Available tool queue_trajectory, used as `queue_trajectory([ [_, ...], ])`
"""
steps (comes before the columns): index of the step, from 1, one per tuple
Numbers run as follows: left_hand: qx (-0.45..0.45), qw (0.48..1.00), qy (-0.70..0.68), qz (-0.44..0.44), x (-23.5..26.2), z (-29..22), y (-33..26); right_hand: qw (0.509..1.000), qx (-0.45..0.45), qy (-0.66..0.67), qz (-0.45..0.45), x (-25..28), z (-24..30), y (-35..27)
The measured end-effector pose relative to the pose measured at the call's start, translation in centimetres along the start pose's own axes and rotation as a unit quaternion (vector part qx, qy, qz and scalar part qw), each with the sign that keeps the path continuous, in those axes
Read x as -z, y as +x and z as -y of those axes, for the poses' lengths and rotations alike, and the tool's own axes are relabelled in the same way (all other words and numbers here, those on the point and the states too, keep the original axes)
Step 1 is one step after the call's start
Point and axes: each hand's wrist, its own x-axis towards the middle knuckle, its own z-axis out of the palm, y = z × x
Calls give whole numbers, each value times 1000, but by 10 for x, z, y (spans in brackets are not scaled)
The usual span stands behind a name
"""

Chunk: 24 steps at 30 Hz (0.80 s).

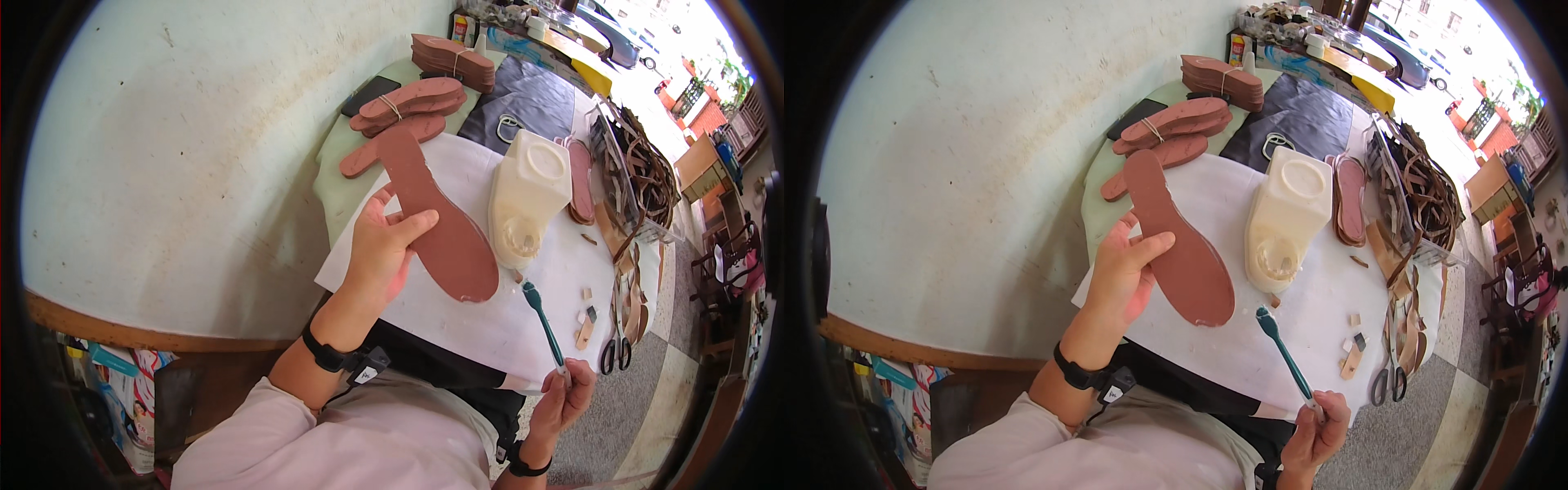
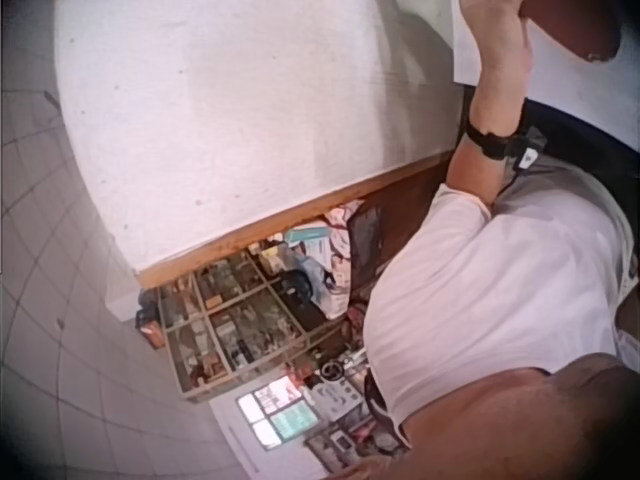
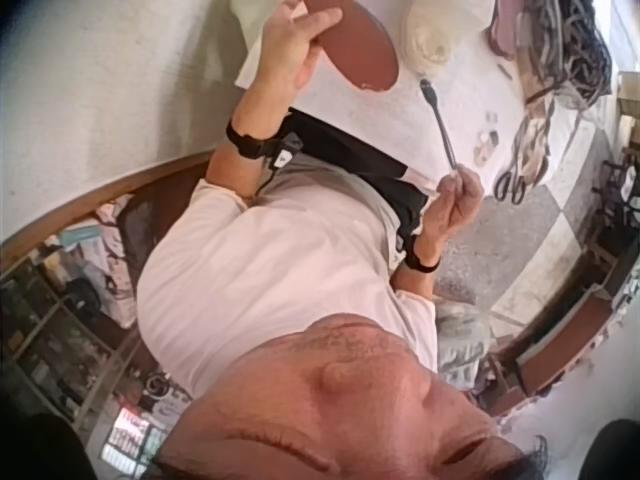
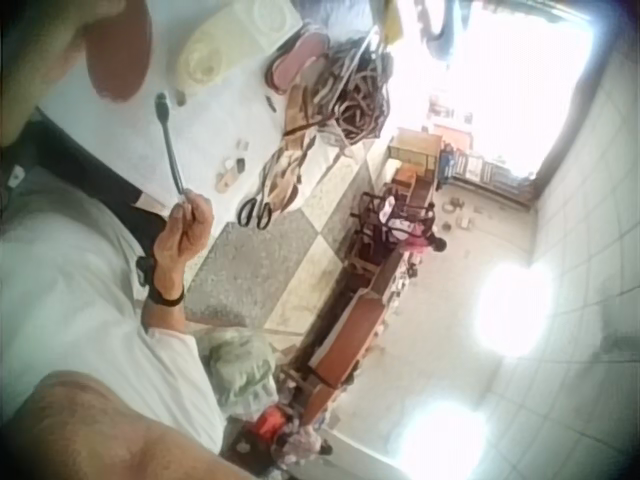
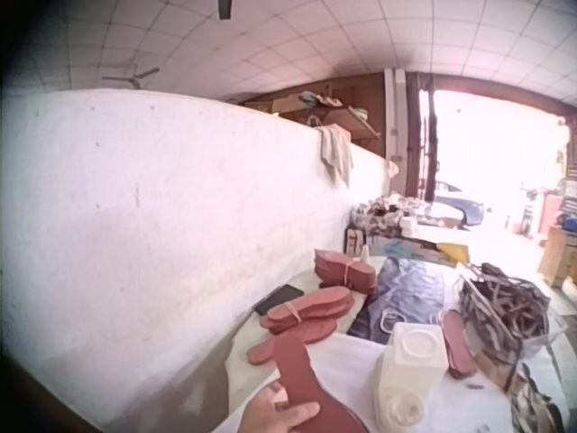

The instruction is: Applying glue and assembling layers of a shoe insole.

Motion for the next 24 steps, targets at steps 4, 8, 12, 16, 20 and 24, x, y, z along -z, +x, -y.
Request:
queue_trajectory([
  [4,-81,987,137,31,-4,-17,-2,999,-8,39,-27,4,2,2],
  [8,-169,862,475,39,-13,-46,-15,998,5,55,-42,9,-3,6],
  [12,-183,776,581,164,-23,-56,-14,995,-26,76,-65,8,-6,1],
  [16,-216,586,738,257,-17,-54,-1,994,-31,90,-59,6,-3,-2],
  [20,-202,501,792,284,-14,-43,2,993,-39,92,-67,4,-6,-3],
  [24,-196,525,773,298,-6,-47,7,993,-56,83,-58,0,-3,-4],
])
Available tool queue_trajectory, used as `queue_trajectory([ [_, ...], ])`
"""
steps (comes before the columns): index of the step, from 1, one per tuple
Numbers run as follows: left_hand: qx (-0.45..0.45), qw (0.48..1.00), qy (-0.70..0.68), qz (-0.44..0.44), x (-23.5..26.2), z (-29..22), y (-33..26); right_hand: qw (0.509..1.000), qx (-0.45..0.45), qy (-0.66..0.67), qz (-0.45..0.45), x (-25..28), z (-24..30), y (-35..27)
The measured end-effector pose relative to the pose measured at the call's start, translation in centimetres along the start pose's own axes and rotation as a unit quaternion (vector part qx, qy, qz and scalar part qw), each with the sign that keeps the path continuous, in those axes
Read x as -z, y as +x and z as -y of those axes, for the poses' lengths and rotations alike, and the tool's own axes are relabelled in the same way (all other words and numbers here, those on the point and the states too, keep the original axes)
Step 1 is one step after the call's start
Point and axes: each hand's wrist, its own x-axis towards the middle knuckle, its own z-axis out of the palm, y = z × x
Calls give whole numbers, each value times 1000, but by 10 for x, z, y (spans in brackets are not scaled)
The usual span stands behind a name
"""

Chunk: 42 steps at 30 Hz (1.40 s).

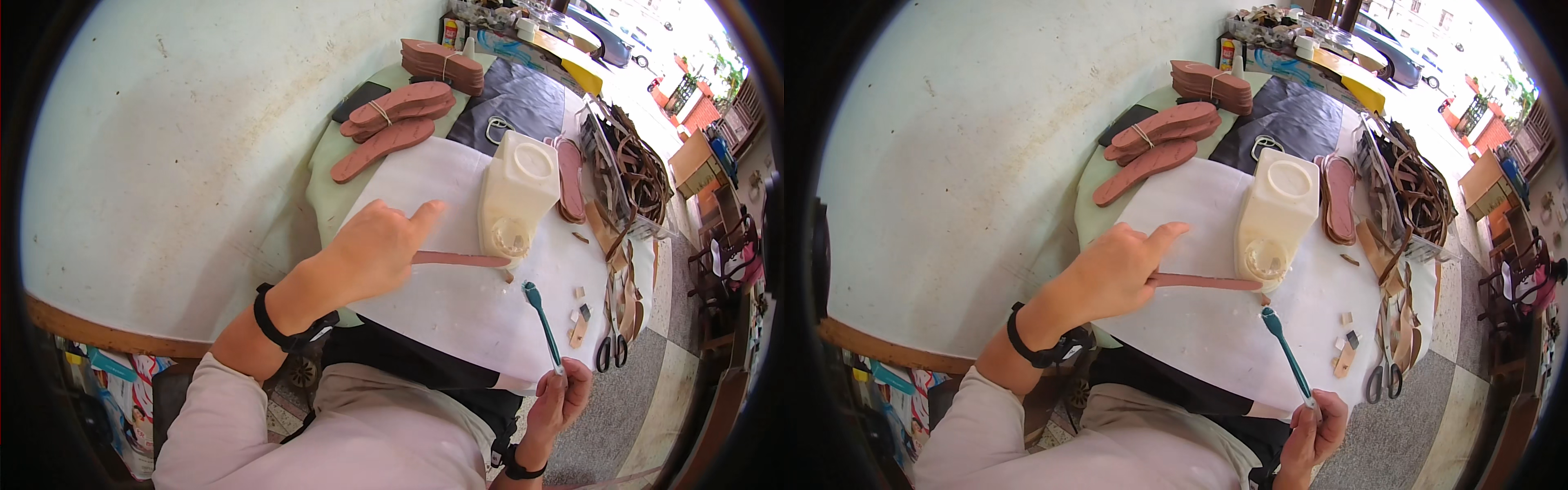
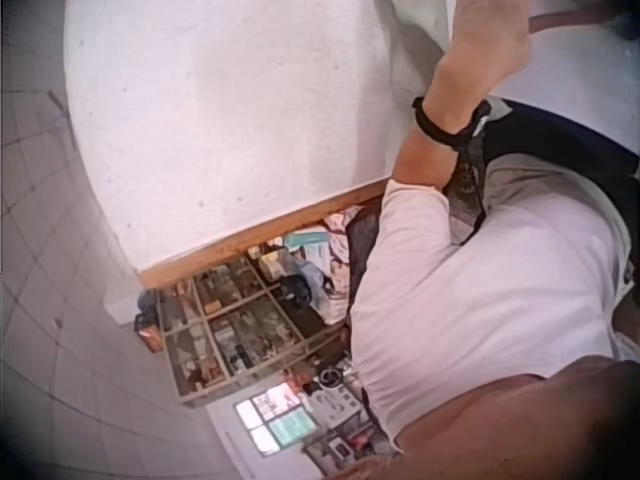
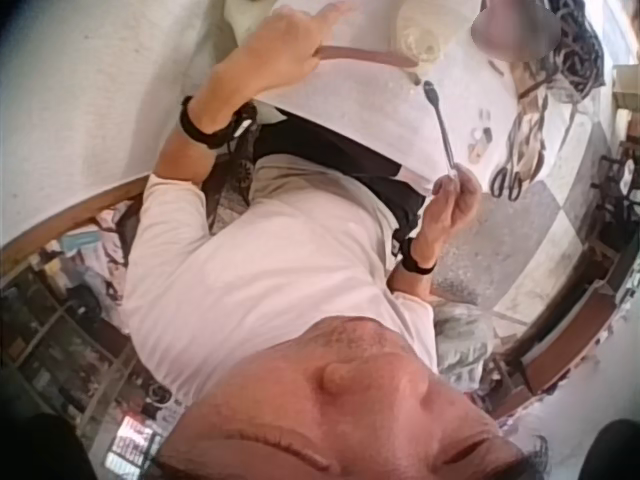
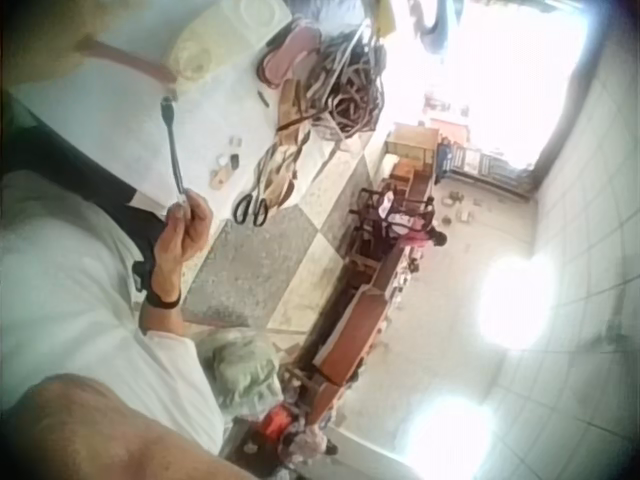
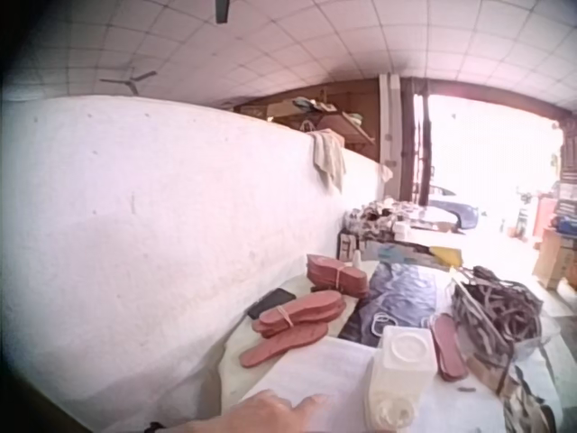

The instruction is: Applying glue and assembling layers of a shoe insole.

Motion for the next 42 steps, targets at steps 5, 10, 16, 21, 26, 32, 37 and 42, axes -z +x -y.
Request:
queue_trajectory([
  [5,31,999,-12,-9,8,12,-13,1000,-22,13,16,-5,1,1],
  [10,101,986,-133,-10,12,26,-28,999,-21,7,34,-20,7,8],
  [16,170,946,-268,-68,2,34,-45,999,-29,5,31,-29,7,16],
  [21,154,886,-379,-220,-10,34,-46,998,-14,15,63,-39,14,22],
  [26,121,817,-446,-344,-7,3,-29,995,35,37,84,-57,34,37],
  [32,113,808,-437,-378,-5,-16,-18,990,61,-59,112,-90,58,44],
  [37,102,806,-440,-383,-6,-19,-16,988,67,-48,131,-101,59,41],
  [42,117,805,-440,-380,-6,-21,-15,978,144,-53,142,-107,46,43],
])
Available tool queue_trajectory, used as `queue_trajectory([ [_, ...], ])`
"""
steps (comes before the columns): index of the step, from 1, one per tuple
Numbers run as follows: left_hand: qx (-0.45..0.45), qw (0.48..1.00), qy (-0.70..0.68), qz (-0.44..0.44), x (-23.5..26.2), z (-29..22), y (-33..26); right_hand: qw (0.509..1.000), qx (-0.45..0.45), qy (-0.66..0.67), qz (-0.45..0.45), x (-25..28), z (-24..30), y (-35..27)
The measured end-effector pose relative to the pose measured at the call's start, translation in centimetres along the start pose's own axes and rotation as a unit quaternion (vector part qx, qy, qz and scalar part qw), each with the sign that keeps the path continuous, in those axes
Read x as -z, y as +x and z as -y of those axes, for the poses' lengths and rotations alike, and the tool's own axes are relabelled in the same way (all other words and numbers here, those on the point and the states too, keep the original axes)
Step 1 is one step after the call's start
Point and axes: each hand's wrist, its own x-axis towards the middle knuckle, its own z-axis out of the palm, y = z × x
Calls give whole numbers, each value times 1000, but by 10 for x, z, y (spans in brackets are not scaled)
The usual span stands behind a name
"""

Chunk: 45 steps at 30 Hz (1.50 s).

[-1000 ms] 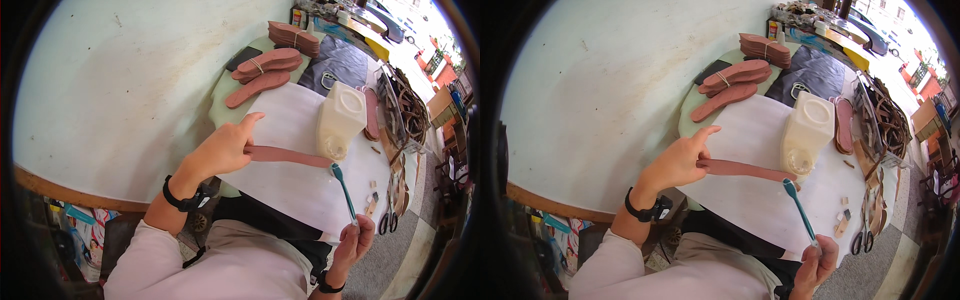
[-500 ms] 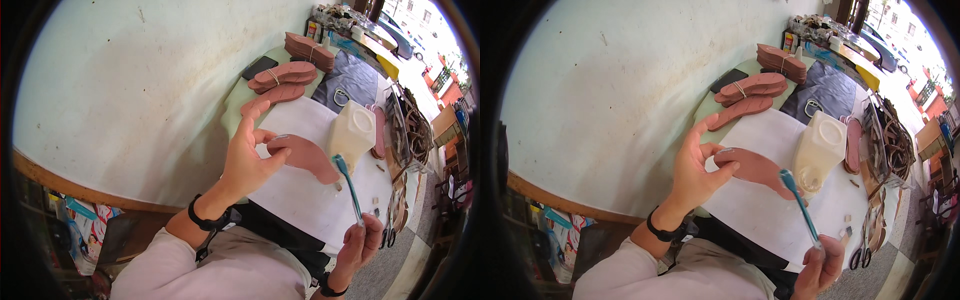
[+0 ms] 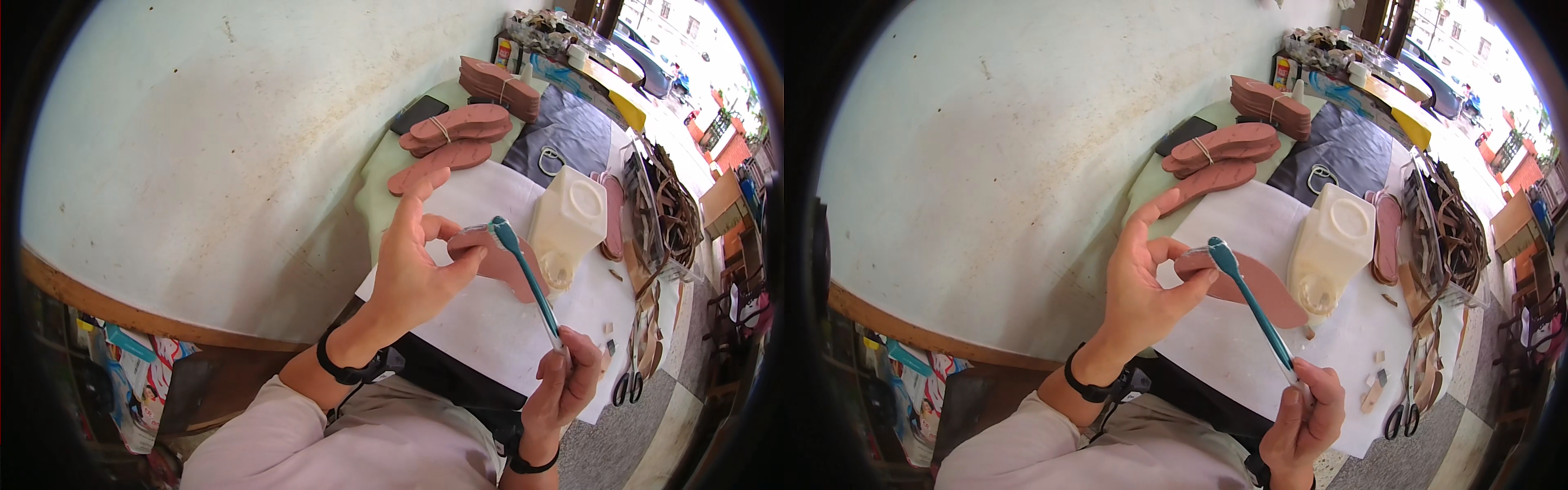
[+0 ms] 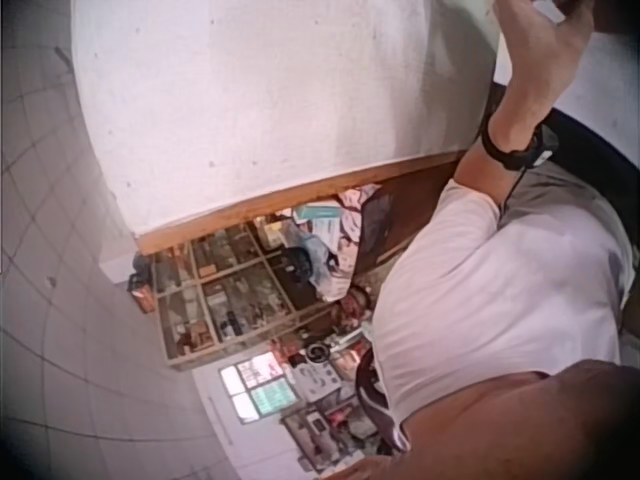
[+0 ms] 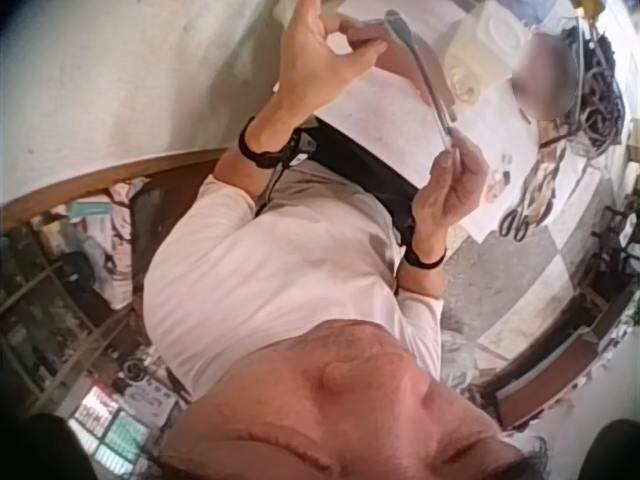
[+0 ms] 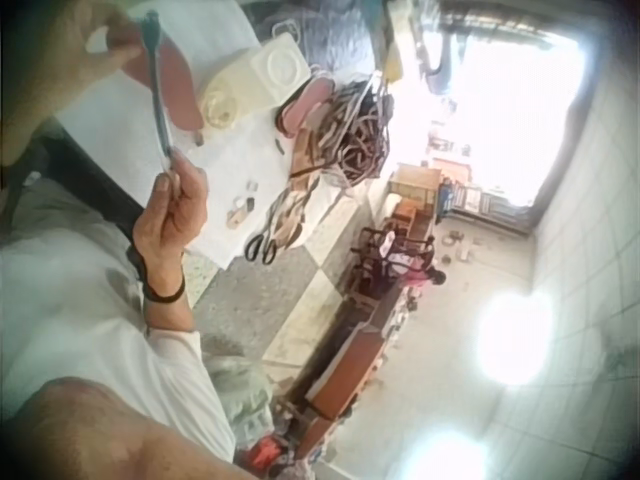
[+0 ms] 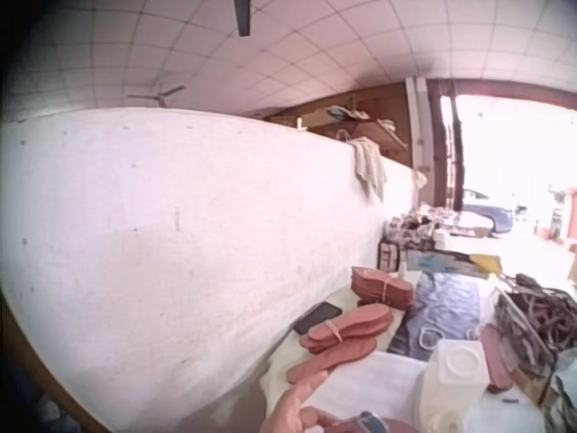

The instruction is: Applying glue and assembling layers of a shoe insole.

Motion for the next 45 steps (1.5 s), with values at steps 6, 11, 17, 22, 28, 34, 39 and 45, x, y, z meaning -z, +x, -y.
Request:
queue_trajectory([
  [6,-5,1000,24,7,4,1,0,998,-61,15,0,-9,7,1],
  [11,-8,1000,16,8,7,3,0,997,-79,11,-24,-5,0,-2],
  [17,-5,1000,21,9,9,2,0,994,-103,4,-32,0,-5,-4],
  [22,42,999,-10,17,11,2,2,991,-125,23,-51,0,-13,-6],
  [28,93,994,-53,7,16,14,9,991,-123,6,-46,0,-22,-5],
  [34,100,992,-82,11,17,19,9,991,-125,-21,-35,6,-25,-6],
  [39,97,992,-85,5,19,27,9,989,-141,-29,-44,11,-26,-8],
  [45,99,990,-103,-8,22,31,9,986,-150,-54,-55,24,-33,-11],
])
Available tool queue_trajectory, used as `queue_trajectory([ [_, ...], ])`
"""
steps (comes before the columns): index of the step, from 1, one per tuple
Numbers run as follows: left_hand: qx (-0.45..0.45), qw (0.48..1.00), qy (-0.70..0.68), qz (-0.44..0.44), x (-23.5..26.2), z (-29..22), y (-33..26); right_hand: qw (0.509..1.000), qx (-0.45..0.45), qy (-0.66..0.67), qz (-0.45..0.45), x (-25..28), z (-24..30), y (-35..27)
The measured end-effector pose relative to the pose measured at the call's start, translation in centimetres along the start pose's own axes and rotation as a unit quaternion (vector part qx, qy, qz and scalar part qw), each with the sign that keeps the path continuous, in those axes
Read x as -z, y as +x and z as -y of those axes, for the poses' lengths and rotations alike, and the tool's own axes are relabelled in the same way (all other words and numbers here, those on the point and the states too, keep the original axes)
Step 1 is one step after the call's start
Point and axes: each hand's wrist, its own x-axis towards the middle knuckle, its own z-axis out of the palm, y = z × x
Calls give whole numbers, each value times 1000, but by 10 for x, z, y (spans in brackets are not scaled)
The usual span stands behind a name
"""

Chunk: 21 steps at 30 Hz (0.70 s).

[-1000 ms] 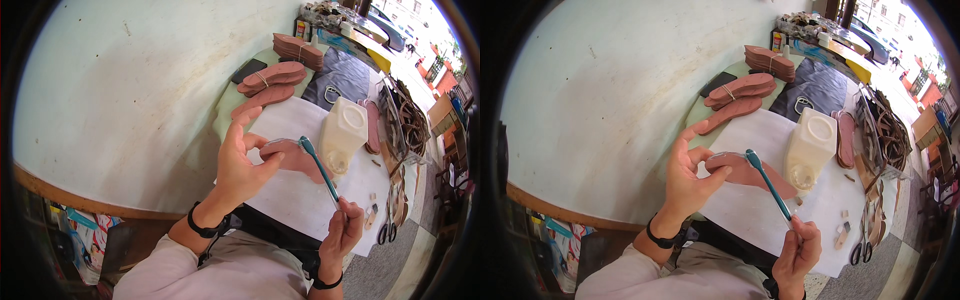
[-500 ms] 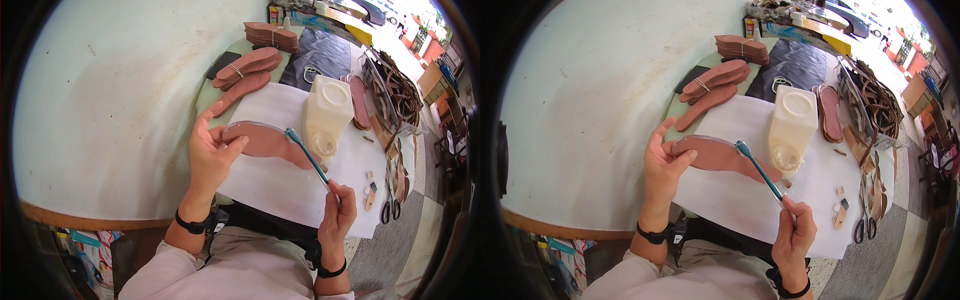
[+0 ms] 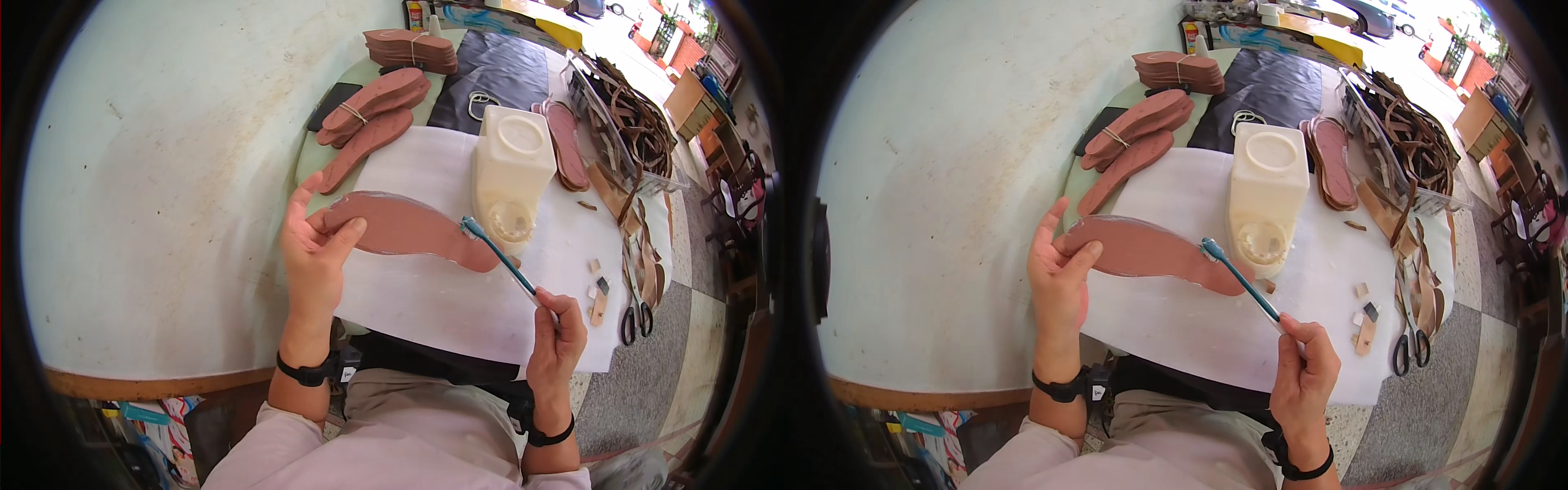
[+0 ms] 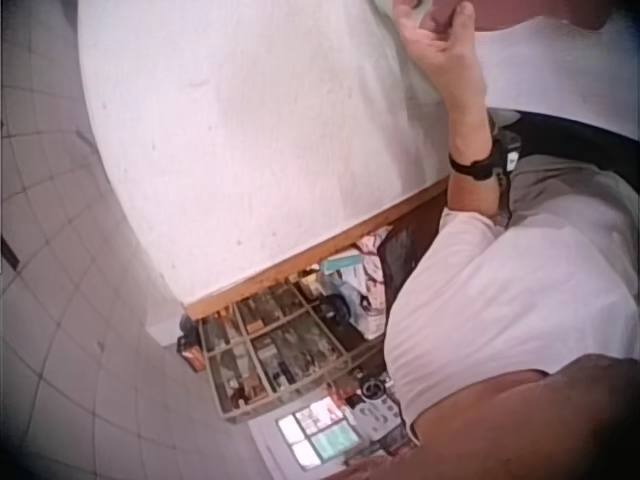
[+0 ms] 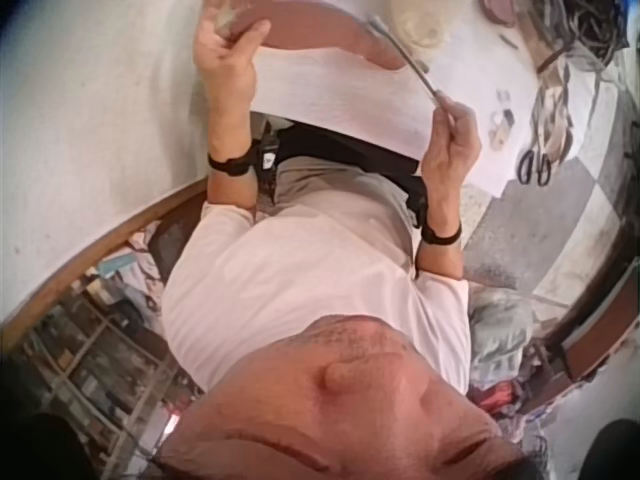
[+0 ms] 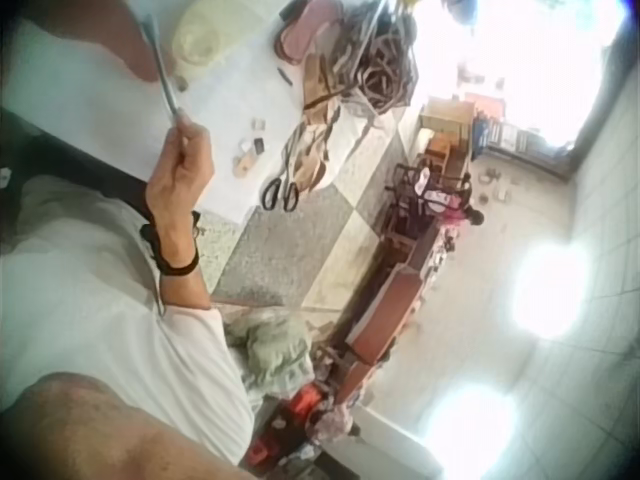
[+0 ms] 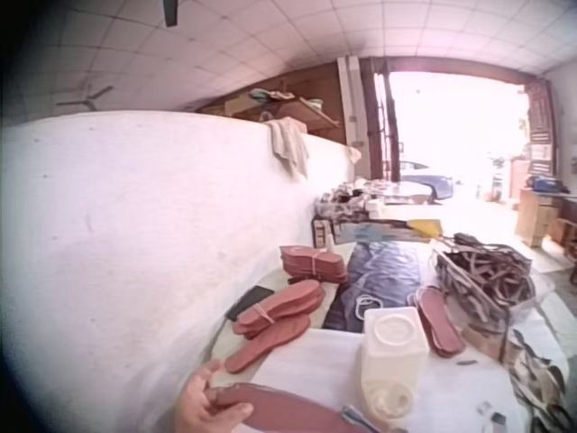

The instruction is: Applying glue and assembling layers of a shoe insole.

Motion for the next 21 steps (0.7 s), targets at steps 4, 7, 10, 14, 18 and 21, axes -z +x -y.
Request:
queue_trajectory([
  [4,6,1000,-16,-15,1,-3,0,1000,3,-11,-3,9,0,-1],
  [7,6,999,-43,-28,4,-3,1,1000,7,-22,-4,16,2,-3],
  [10,17,997,-66,-30,4,-7,0,999,28,-32,-15,21,1,-5],
  [14,29,996,-84,-11,13,-5,0,998,42,-47,-25,29,0,-8],
  [18,45,994,-99,-4,19,-1,1,996,56,-62,-27,38,-5,-13],
  [21,60,991,-116,-6,21,1,3,996,60,-66,-25,43,-6,-16],
])
